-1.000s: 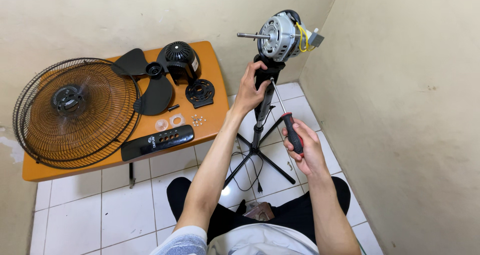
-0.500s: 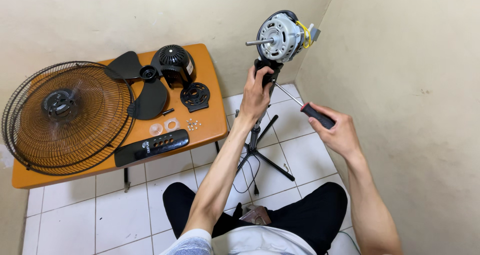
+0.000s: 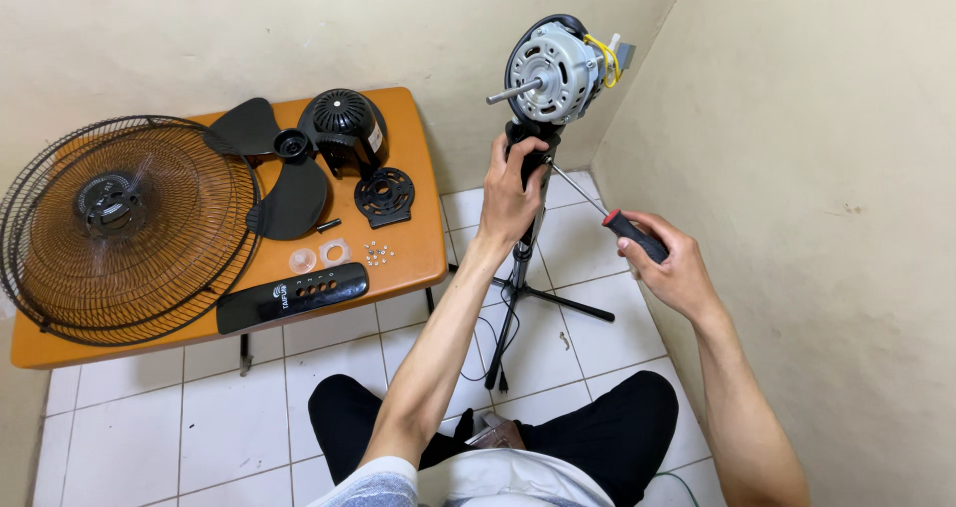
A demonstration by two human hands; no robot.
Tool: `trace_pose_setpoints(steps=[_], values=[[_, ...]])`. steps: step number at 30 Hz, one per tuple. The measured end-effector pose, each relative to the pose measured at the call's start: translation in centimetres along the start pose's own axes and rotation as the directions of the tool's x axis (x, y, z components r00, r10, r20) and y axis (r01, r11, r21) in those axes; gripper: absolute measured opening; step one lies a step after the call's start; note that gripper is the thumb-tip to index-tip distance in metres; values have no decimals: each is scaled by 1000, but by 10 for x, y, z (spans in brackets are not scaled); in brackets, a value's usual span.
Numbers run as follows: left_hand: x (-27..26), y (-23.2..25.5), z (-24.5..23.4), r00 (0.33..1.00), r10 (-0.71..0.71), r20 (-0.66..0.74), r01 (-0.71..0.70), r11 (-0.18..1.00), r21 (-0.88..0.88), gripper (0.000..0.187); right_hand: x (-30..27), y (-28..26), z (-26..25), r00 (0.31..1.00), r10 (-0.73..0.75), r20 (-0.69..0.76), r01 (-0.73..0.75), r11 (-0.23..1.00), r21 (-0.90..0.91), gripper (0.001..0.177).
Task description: The person uses a screwdriver to tighten screws on the control panel of a disassembled electric fan, then moves to the motor housing and tightens screws on the fan stand. The fan parts remain on a nearby table.
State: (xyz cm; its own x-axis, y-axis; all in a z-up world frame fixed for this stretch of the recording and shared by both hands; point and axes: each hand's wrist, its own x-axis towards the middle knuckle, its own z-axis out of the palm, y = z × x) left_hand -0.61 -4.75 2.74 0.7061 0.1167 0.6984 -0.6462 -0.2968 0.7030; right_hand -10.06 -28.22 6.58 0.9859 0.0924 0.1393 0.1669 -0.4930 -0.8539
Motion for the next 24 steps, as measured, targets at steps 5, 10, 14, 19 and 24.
trace_pose_setpoints(steps=[5,10,14,19,24], values=[[4,-7,4,998,28,56,-27,1000,-13,42,11,6,-11,999,30,29,-31,999,23,28],[4,-12,19,998,44,45,-44,999,-2,41,16,14,-21,999,-25,22,26,999,-42,30],[6,-19,31,998,20,65,-21,1000,14,41,16,9,-31,999,-37,31,40,994,-104,31],[7,-21,46,999,8,49,-8,1000,-4,40,17,0,-48,976,-216,-21,200,932,-302,33],[6,-21,55,999,20,40,-20,1000,-4,40,21,10,-46,947,-318,-51,245,816,-524,34]])
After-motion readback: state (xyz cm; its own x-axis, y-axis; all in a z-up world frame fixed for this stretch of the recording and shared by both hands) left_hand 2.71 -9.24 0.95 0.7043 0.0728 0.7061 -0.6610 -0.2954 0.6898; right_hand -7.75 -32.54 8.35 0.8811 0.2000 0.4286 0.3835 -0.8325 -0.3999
